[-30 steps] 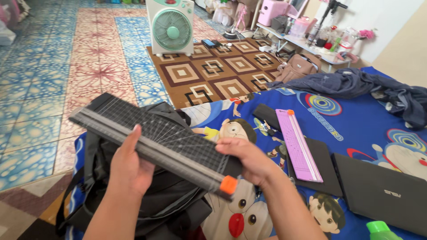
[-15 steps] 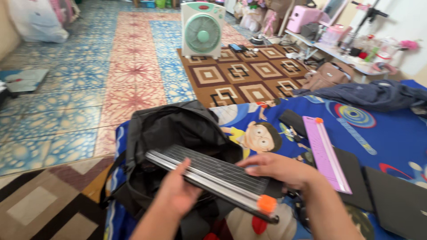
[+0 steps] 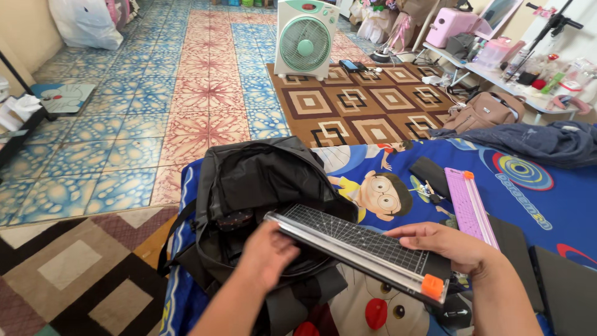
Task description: The person opens a gray backpack on a bed and packs items into it one at a time: a dark pouch, a paper cutter, a laptop, a green water bottle, and headphones. They then zip the compartments closed and adjust the bag.
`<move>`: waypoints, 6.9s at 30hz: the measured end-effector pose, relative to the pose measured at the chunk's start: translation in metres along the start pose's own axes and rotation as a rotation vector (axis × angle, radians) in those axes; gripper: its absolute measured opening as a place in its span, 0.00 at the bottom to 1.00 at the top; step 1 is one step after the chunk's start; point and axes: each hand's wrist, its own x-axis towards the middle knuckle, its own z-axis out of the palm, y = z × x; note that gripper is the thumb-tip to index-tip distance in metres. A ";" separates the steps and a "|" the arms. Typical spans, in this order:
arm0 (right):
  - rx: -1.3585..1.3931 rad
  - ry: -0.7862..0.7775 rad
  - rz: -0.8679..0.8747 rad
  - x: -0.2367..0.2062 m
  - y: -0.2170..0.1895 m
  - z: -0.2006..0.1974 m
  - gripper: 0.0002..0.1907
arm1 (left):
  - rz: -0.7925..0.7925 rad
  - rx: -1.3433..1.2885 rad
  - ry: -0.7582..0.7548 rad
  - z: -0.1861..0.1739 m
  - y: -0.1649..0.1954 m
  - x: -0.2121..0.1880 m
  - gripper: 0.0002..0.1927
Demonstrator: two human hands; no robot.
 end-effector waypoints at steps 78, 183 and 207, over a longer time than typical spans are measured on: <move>-0.327 0.921 -0.140 0.004 0.031 -0.147 0.14 | -0.128 0.306 -0.516 0.089 -0.043 0.009 0.29; 0.172 0.343 -0.164 0.137 0.029 0.062 0.19 | 0.343 0.122 -0.390 0.076 0.108 0.045 0.45; -1.023 0.459 -0.085 0.133 0.034 0.076 0.36 | 0.373 1.197 -0.382 0.052 -0.012 0.023 0.21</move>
